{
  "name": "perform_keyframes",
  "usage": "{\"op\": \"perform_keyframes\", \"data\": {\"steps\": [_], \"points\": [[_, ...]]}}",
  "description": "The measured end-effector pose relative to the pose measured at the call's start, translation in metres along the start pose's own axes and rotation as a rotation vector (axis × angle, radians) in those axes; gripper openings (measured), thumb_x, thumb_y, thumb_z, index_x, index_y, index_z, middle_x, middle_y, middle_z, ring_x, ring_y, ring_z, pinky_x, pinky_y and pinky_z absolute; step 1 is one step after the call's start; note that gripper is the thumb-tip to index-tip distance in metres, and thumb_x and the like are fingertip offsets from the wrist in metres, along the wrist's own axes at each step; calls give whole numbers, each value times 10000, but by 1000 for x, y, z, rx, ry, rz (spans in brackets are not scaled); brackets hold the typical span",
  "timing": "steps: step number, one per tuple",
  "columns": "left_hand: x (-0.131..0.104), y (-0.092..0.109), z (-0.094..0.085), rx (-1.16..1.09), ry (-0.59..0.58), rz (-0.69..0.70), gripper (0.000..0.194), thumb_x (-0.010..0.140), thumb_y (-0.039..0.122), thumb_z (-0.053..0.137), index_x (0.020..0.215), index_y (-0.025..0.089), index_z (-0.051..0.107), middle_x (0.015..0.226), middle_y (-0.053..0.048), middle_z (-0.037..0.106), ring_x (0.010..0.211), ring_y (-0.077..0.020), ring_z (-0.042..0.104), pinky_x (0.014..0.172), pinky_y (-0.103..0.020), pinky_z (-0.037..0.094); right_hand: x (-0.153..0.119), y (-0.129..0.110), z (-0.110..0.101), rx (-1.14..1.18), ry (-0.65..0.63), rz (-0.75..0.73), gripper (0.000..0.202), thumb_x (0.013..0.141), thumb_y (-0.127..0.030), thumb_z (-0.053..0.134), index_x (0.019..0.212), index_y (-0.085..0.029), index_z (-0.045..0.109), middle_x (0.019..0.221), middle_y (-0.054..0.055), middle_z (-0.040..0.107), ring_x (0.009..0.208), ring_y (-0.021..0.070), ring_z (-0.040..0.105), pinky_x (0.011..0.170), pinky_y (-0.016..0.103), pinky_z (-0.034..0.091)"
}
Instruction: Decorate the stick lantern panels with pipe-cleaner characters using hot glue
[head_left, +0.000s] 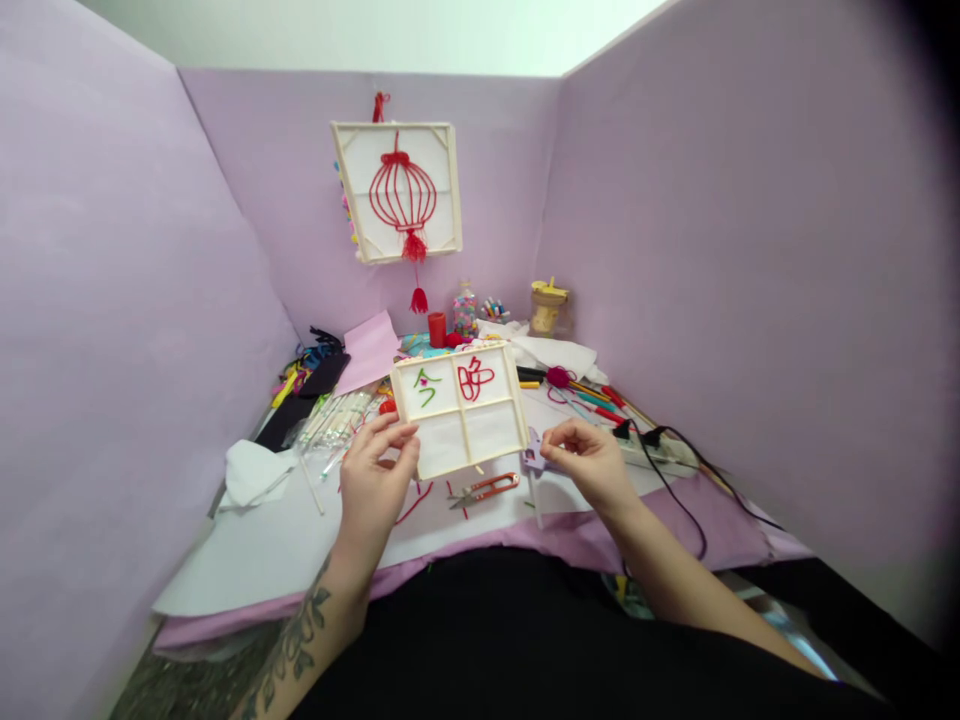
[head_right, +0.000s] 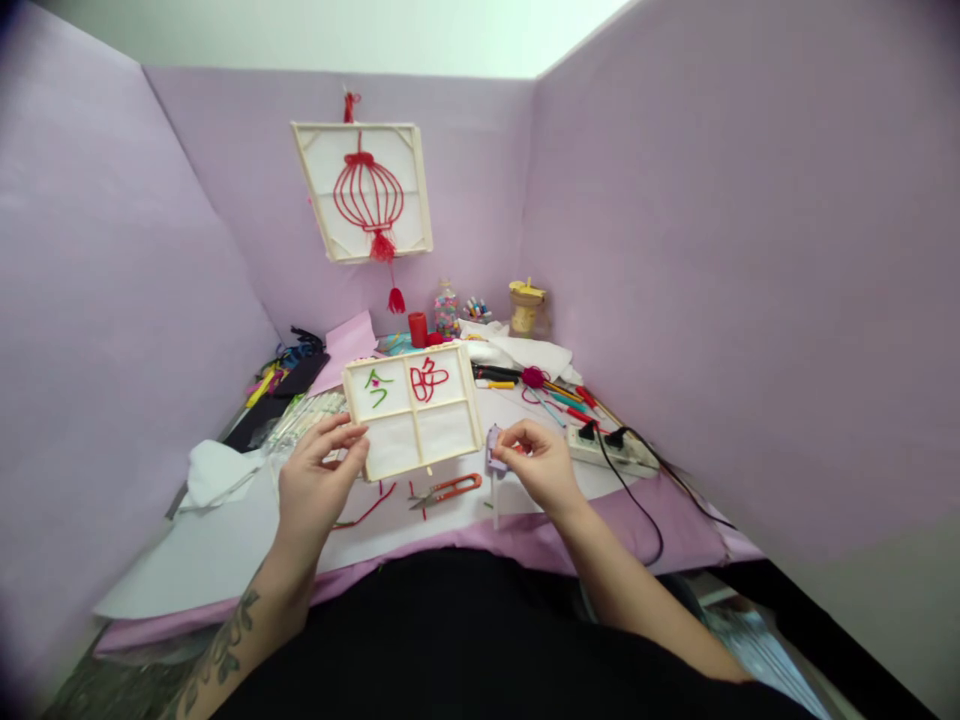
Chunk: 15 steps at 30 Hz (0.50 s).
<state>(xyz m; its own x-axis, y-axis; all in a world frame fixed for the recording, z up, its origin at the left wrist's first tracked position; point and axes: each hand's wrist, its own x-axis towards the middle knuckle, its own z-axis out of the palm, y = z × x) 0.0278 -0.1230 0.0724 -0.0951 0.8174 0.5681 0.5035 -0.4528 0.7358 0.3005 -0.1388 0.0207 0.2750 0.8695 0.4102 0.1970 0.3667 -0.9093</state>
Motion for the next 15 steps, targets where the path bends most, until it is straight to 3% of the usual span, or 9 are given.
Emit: {"op": "perform_keyframes", "data": {"steps": [6, 8, 11, 15], "points": [[-1, 1, 4, -19, 12, 1, 185, 779, 294, 659, 901, 191, 752, 1118, -75, 666, 744, -105, 653, 530, -185, 558, -10, 8, 2, 32, -111, 117, 298, 594, -386, 833, 762, -197, 677, 677, 20, 684, 589, 170, 624, 558, 311, 510], [-2, 1, 4, -26, 18, 0, 182, 780, 290, 660, 899, 188, 752, 1109, -75, 669, 772, -114, 658, 534, -184, 557, -14, 10, 3, 14, -135, 148, 289, 655, -437, 792, 756, -192, 677, 611, 6, 650, 541, 153, 590, 538, 299, 496], [-3, 0, 5, -29, 15, -4, 189, 785, 293, 658, 911, 185, 750, 1124, -81, 662, 813, -129, 664, 554, -193, 566, -16, 11, 5, -45, -51, 126, 326, 841, -507, 604, 793, -193, 678, 505, -31, 536, 491, 125, 513, 527, 273, 459], [-4, -2, 4, -40, -3, 0, 189, 780, 298, 669, 905, 182, 750, 1133, -82, 657, 811, -130, 659, 550, -191, 569, -14, 4, 10, -51, -18, 20, 332, 853, -495, 598, 1003, -210, 675, 730, 9, 614, 650, 145, 571, 591, 273, 484]]}}
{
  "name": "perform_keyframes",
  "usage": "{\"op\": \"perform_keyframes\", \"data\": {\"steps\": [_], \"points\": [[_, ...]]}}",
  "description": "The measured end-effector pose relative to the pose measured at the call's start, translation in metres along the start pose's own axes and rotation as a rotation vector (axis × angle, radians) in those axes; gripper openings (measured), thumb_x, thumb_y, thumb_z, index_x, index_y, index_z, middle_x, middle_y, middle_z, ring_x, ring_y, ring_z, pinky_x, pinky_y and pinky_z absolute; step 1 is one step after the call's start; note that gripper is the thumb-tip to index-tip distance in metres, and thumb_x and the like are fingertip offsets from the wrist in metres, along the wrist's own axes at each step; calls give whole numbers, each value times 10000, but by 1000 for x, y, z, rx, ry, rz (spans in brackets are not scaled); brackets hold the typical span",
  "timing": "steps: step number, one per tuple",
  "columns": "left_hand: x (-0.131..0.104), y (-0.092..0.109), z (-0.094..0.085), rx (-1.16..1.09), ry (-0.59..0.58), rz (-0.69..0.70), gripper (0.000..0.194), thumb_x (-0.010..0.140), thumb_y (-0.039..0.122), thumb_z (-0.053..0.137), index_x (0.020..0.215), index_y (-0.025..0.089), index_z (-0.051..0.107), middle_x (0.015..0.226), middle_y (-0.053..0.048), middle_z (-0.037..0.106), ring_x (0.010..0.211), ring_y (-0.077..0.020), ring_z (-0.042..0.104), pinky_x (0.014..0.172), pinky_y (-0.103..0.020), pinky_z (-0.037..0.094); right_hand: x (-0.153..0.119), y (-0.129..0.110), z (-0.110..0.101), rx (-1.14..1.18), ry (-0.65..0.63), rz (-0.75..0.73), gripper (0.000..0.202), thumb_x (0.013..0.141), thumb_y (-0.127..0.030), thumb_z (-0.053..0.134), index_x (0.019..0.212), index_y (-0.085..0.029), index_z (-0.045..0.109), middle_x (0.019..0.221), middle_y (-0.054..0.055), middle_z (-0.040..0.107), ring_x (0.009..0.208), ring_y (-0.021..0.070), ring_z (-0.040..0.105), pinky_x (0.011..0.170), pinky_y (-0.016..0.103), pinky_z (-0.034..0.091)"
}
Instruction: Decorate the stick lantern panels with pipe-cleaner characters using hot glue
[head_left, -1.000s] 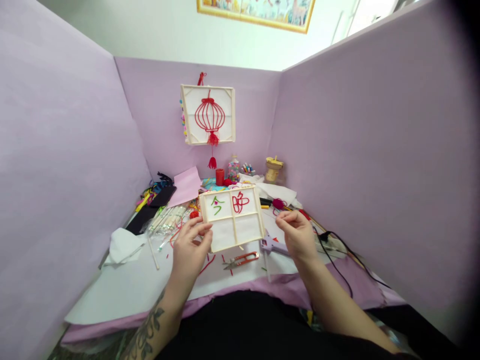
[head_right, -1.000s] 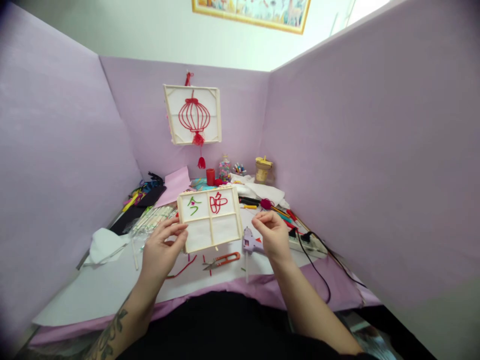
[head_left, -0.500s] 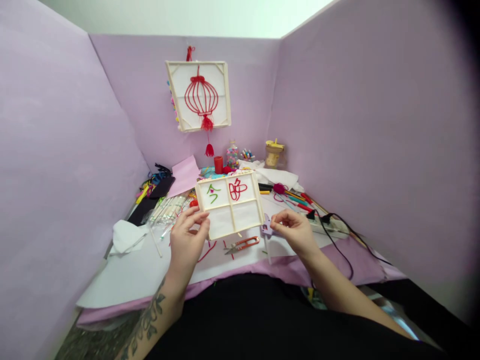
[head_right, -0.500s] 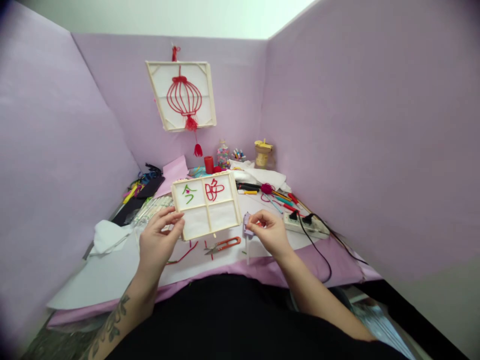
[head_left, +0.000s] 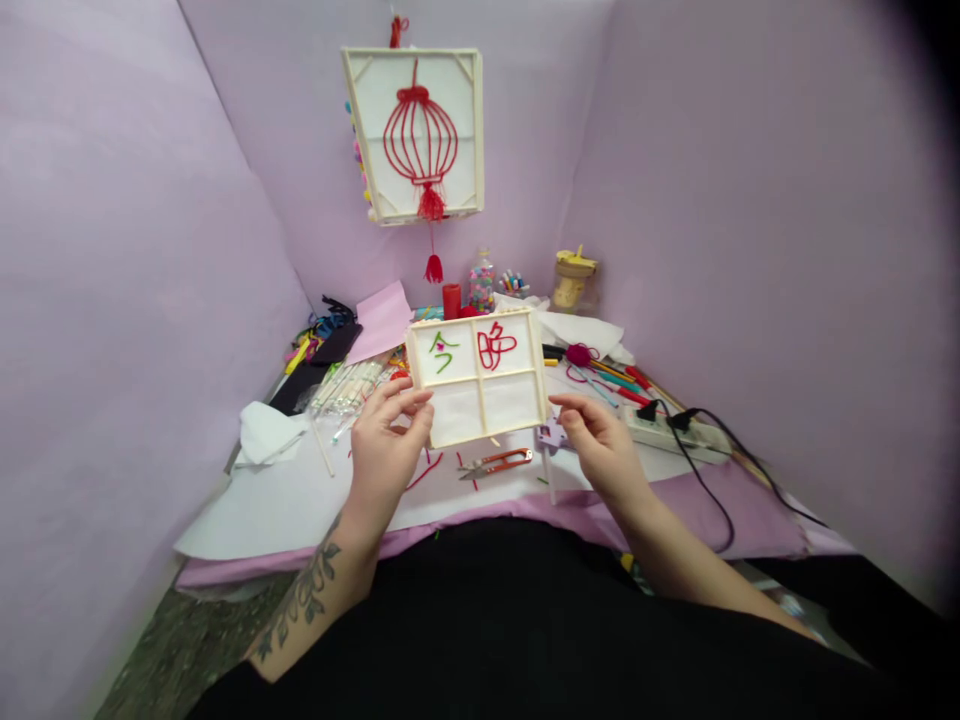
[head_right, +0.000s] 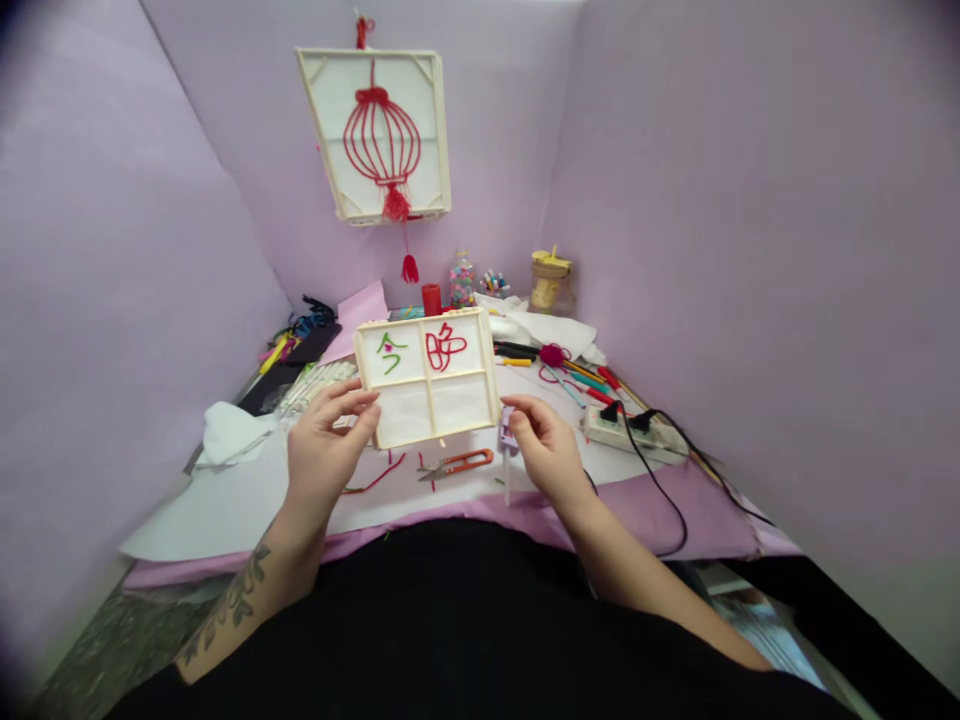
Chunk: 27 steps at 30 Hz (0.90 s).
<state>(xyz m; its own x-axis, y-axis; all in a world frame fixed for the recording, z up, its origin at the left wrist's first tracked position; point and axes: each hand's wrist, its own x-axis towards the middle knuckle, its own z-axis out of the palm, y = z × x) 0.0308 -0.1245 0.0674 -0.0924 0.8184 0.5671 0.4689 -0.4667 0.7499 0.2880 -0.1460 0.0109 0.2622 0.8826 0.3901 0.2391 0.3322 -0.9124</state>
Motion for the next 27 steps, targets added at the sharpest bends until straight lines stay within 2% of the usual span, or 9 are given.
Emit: {"op": "perform_keyframes", "data": {"steps": [3, 7, 10, 13, 16, 20, 24, 27], "points": [[-1, -3, -1, -19, -5, -9, 192, 784, 304, 670, 913, 187, 749, 1144, -81, 652, 764, -115, 652, 531, -192, 570, 2, -4, 6, 106, -59, 14, 409, 813, -487, 646, 1118, -216, 628, 809, 22, 624, 645, 144, 575, 535, 263, 478], [-1, -7, -2, -52, -20, -13, 207, 800, 331, 666, 924, 187, 746, 1168, -94, 659, 849, -152, 678, 560, -212, 591, 5, -5, 14, 149, -67, 94, 331, 812, -446, 649, 1038, -205, 638, 765, 19, 641, 612, 144, 589, 523, 272, 499], [-1, -10, -1, -19, -1, 17, 196, 821, 342, 655, 909, 194, 749, 1172, -98, 684, 969, -203, 683, 610, -243, 605, 8, -4, 16, 135, -59, 90, 262, 821, -412, 640, 985, -208, 649, 774, 27, 664, 640, 156, 613, 553, 282, 514], [-1, -15, 1, 19, 38, 61, 167, 823, 328, 666, 895, 204, 752, 1158, -89, 706, 925, -199, 701, 640, -266, 604, 12, -3, 15, 103, -70, 63, 200, 832, -370, 629, 949, -209, 651, 818, 40, 689, 705, 165, 637, 603, 278, 515], [-1, -23, 5, 24, 76, 95, 151, 818, 312, 680, 910, 214, 749, 1156, -79, 713, 847, -173, 711, 655, -268, 596, 17, -1, 13, 39, -65, 24, 163, 842, -328, 607, 949, -211, 647, 833, 36, 686, 725, 163, 632, 635, 280, 507], [4, -34, 16, 43, 85, 96, 149, 818, 294, 671, 928, 214, 734, 1134, -69, 724, 909, -191, 711, 675, -282, 593, 30, 6, 14, -115, -45, -22, 134, 807, -286, 610, 906, -203, 644, 813, 31, 677, 690, 161, 608, 627, 288, 488], [8, -49, 28, 109, 12, 45, 98, 801, 257, 661, 866, 207, 715, 1035, -46, 754, 779, -168, 716, 658, -280, 581, 48, 21, 20, -201, -94, -24, 96, 745, -259, 605, 809, -191, 630, 710, 16, 673, 635, 168, 609, 608, 296, 483], [10, -61, 34, 177, -68, -11, 92, 801, 211, 631, 866, 212, 697, 915, -22, 764, 768, -170, 718, 729, -301, 576, 56, 31, 26, -362, -112, -56, 64, 716, -209, 574, 760, -198, 619, 666, 5, 670, 608, 172, 603, 595, 292, 462]]}}
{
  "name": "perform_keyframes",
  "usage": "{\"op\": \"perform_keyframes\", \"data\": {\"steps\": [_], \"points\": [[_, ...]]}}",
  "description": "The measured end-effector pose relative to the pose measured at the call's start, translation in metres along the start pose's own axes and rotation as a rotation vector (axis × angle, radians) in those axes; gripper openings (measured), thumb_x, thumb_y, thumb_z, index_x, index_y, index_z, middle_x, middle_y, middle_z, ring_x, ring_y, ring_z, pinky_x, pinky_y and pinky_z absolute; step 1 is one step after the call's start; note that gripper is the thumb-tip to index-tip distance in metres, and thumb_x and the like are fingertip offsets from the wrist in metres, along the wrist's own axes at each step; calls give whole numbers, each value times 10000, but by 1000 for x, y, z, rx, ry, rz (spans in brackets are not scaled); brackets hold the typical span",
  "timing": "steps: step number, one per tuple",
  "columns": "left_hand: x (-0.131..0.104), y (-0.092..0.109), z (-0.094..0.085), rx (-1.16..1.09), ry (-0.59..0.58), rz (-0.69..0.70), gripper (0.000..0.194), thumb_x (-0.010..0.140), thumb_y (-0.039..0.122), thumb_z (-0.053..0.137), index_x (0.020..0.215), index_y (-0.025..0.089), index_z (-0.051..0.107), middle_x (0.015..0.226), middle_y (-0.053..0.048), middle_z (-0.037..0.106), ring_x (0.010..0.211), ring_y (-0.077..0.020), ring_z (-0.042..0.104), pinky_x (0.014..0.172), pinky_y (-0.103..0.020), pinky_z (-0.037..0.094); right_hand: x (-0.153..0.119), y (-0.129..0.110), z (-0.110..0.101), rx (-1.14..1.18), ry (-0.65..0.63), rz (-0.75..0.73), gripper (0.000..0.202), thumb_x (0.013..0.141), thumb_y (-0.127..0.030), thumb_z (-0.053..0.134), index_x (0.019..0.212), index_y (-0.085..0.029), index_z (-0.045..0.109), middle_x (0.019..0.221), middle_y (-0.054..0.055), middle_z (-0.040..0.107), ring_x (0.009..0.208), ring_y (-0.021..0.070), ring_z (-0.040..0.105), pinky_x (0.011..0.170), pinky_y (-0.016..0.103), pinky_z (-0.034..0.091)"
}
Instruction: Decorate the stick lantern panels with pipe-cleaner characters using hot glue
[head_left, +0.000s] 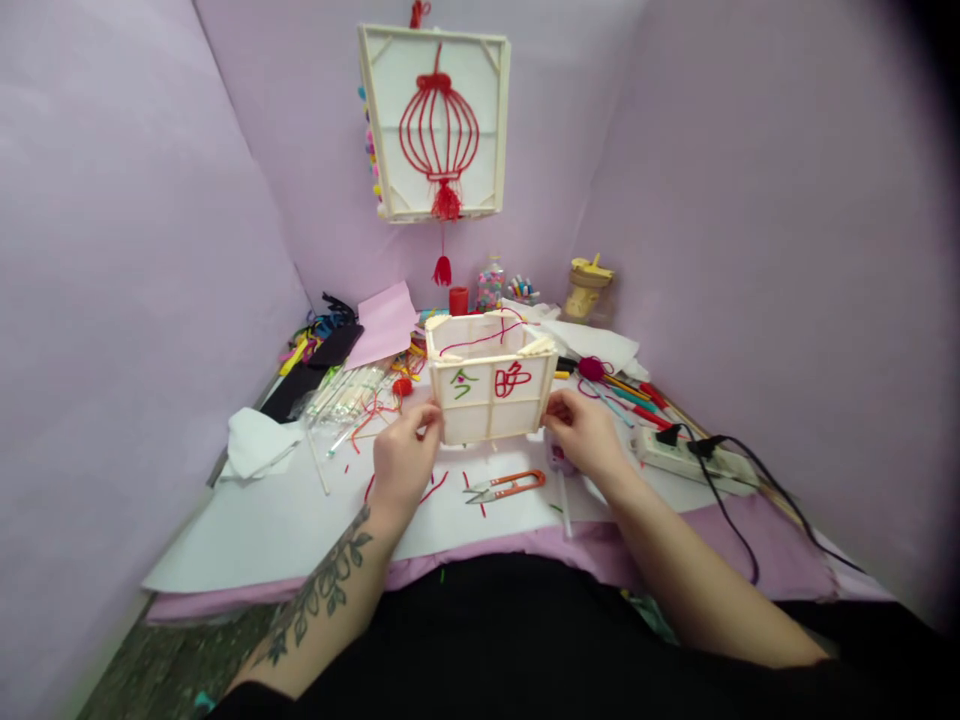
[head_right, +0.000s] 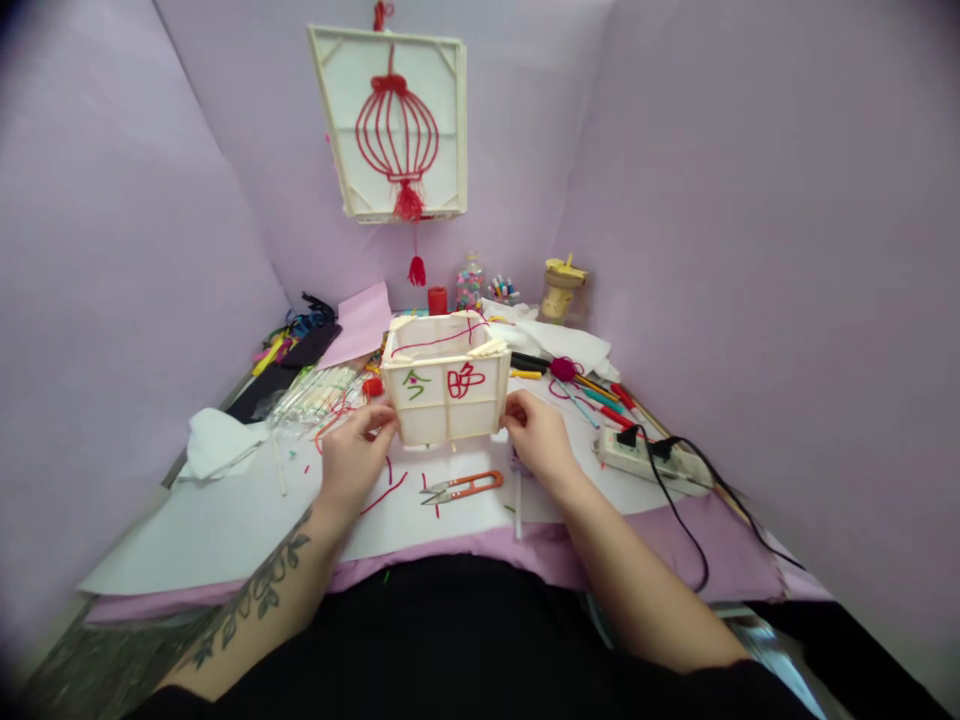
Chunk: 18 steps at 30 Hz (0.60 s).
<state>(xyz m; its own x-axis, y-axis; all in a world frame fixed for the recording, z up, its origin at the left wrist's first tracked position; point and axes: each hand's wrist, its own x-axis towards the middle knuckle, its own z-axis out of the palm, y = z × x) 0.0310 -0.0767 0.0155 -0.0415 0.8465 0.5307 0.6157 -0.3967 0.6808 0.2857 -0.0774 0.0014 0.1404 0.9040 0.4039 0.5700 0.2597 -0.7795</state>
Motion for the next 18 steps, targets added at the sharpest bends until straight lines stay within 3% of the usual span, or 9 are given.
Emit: {"op": "perform_keyframes", "data": {"steps": [3, 7, 10, 12, 15, 18], "points": [[0, -7, -4, 17, -95, -66, 213, 784, 149, 607, 974, 216, 676, 946, -36, 760, 822, -191, 728, 776, -328, 573, 1, 7, 2, -208, -52, -29, 115, 722, -165, 553, 770, -207, 648, 688, 19, 693, 611, 181, 608, 584, 287, 426], [-10, -8, -39, 151, -128, -62, 235, 809, 245, 614, 1036, 219, 667, 967, -43, 750, 748, -185, 714, 720, -308, 558, -10, 18, -21, -363, -87, -32, 176, 745, -200, 598, 900, -203, 680, 763, 48, 716, 664, 209, 632, 600, 305, 417], [-28, -4, -70, 354, -249, 32, 187, 849, 381, 585, 879, 241, 706, 867, -25, 727, 716, -187, 670, 668, -296, 520, -27, 16, -47, -395, 20, -80, 87, 771, -293, 628, 792, -210, 617, 786, 47, 680, 690, 211, 611, 608, 315, 413], [-40, -2, -79, 463, -343, 66, 183, 849, 382, 589, 887, 251, 711, 900, -35, 701, 832, -223, 657, 717, -321, 512, -38, 5, -56, -350, 20, -182, 204, 806, -319, 618, 658, -218, 521, 729, 33, 623, 690, 196, 580, 621, 312, 414], [-53, 1, -76, 548, -444, 81, 183, 850, 336, 594, 940, 218, 702, 951, -70, 663, 908, -256, 618, 796, -376, 500, -50, -18, -48, -307, -199, -357, 352, 894, -301, 552, 568, -220, 448, 612, 15, 523, 639, 172, 518, 621, 305, 405], [-60, 2, -65, 619, -490, 81, 176, 852, 300, 589, 931, 179, 689, 963, -103, 630, 927, -275, 582, 796, -400, 486, -53, -32, -20, -441, -402, -453, 80, 845, -214, 615, 770, -214, 586, 795, 58, 627, 815, 228, 559, 724, 343, 433]]}}
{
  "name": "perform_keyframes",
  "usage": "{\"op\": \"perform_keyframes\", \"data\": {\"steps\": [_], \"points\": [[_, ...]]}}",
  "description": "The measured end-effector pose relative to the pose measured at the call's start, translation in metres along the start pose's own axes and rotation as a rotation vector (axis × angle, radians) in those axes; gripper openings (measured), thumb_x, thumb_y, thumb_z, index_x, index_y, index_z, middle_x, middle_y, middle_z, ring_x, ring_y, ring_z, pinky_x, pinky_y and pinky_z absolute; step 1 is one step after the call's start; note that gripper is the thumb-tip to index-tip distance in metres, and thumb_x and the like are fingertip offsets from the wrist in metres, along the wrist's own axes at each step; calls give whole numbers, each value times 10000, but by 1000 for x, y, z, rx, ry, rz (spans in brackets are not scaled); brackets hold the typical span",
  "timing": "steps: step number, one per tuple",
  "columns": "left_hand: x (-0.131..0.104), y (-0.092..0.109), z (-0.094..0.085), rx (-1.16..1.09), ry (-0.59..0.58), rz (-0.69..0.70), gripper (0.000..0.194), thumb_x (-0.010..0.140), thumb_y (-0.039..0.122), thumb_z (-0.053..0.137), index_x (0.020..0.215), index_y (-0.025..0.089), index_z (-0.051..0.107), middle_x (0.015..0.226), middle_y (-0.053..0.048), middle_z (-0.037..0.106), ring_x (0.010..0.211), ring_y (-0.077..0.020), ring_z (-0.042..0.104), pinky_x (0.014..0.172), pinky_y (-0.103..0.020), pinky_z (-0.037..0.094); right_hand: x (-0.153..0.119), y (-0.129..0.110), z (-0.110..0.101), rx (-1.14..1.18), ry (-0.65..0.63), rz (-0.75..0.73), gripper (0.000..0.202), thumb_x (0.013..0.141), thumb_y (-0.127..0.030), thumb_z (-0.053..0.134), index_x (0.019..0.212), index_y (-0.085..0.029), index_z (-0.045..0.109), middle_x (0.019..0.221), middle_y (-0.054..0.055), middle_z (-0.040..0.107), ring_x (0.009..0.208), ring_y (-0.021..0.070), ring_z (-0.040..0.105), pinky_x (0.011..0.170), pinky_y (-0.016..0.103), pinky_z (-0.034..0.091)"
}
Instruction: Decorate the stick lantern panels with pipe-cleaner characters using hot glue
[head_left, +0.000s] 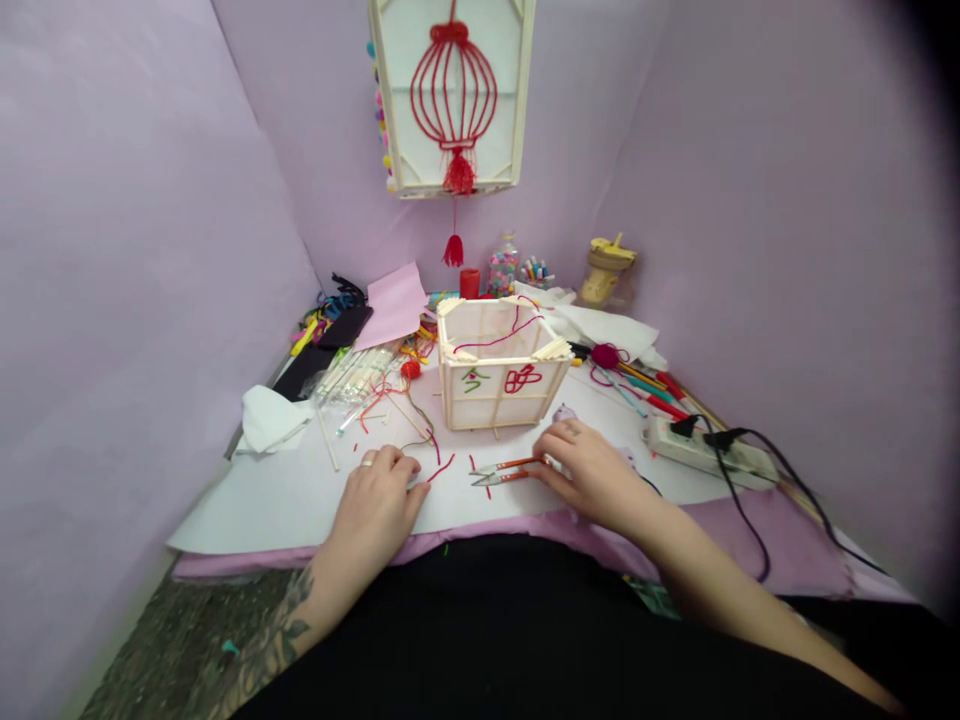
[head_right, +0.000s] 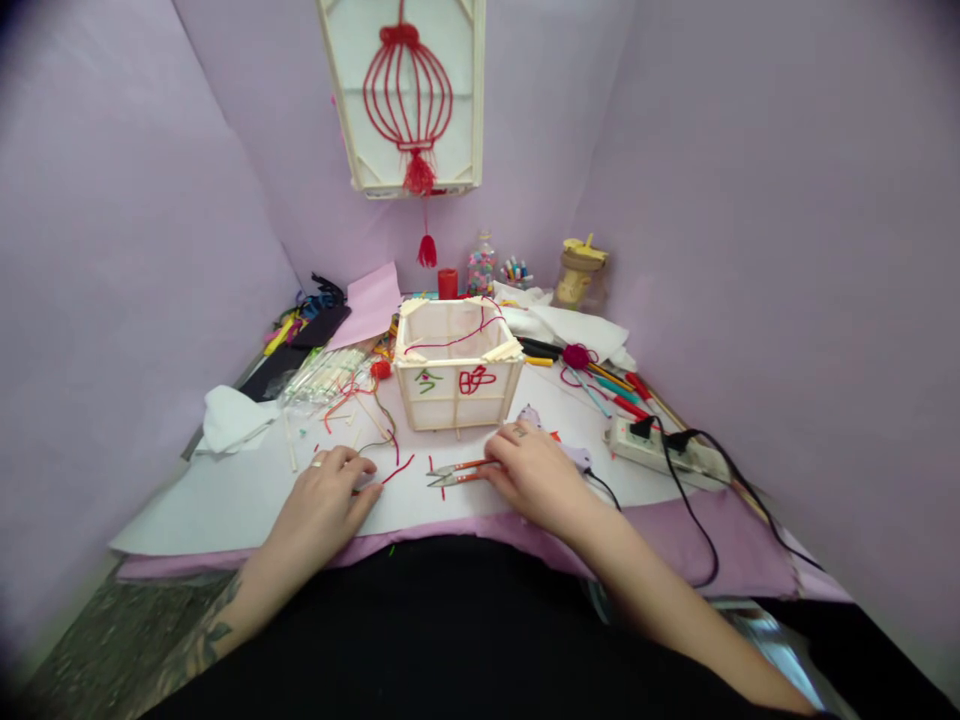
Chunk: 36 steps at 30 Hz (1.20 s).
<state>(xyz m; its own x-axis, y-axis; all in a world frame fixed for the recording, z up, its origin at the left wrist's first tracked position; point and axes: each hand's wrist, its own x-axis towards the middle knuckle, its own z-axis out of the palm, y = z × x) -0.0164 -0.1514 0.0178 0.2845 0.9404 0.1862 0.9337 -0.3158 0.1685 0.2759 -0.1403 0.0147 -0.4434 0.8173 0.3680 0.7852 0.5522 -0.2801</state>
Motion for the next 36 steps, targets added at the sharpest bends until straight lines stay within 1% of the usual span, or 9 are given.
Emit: {"op": "perform_keyframes", "data": {"steps": [4, 7, 9, 13, 17, 20, 23, 27, 36], "points": [[-2, 4, 10, 59, -25, -17, 158, 874, 264, 548, 889, 158, 664, 964, -112, 604, 935, -275, 554, 786, -399, 463, 19, -9, 22, -132, -229, 51, 222, 749, -81, 634, 945, -183, 611, 920, 104, 658, 909, 269, 567, 784, 364, 431], [-1, 3, 17, 26, -23, -29, 173, 897, 209, 486, 840, 154, 640, 941, -106, 600, 917, -259, 542, 784, -386, 447, 26, -9, 20, -52, -395, 144, 194, 754, -78, 600, 923, -170, 618, 912, 104, 657, 902, 251, 578, 777, 336, 422], [2, 1, 20, -54, 19, -42, 177, 906, 196, 465, 823, 158, 616, 926, -101, 605, 903, -251, 534, 782, -383, 441, 28, -9, 12, 27, -438, 208, 122, 769, -85, 560, 842, -171, 605, 894, 99, 646, 884, 232, 577, 778, 324, 414], [14, 1, 28, -356, 212, -58, 141, 915, 230, 468, 826, 174, 561, 861, -66, 614, 878, -223, 543, 794, -363, 439, 25, -11, 1, 236, -234, 317, 95, 852, -210, 492, 758, -203, 484, 838, 78, 608, 794, 209, 560, 711, 318, 408], [23, 8, 35, -645, 323, -144, 171, 929, 306, 463, 839, 187, 548, 807, -31, 601, 781, -176, 560, 702, -296, 442, 13, -28, 7, 699, -87, 344, 129, 926, -331, 419, 1005, -229, 417, 955, 54, 631, 698, 157, 560, 662, 296, 412], [25, 11, 38, -742, 361, -176, 190, 927, 343, 471, 846, 190, 549, 792, -19, 590, 742, -159, 557, 663, -274, 436, 6, -50, 19, 940, -154, 366, 283, 940, -422, 419, 1139, -223, 434, 836, 10, 609, 675, 148, 519, 648, 285, 385], [25, 11, 40, -782, 387, -164, 189, 927, 346, 476, 841, 191, 541, 793, -20, 584, 778, -162, 571, 669, -267, 445, 7, -69, 31, 1189, -289, 526, 451, 929, -555, 366, 1043, -181, 592, 679, -19, 504, 582, 127, 429, 559, 272, 314], [24, 12, 38, -723, 426, -71, 168, 928, 314, 484, 832, 190, 543, 789, -22, 587, 790, -166, 575, 678, -270, 454, 16, -79, 38, 1458, -301, 702, 456, 872, -543, 448, 963, -150, 661, 598, -48, 417, 489, 88, 312, 477, 260, 193], [24, 14, 44, -462, 594, 176, 97, 919, 269, 550, 858, 194, 552, 772, -5, 609, 765, -158, 575, 703, -285, 455, 25, -82, 43, 1558, -308, 793, 421, 816, -544, 521, 904, -150, 641, 585, -61, 420, 442, 63, 287, 440, 256, 128]]}}
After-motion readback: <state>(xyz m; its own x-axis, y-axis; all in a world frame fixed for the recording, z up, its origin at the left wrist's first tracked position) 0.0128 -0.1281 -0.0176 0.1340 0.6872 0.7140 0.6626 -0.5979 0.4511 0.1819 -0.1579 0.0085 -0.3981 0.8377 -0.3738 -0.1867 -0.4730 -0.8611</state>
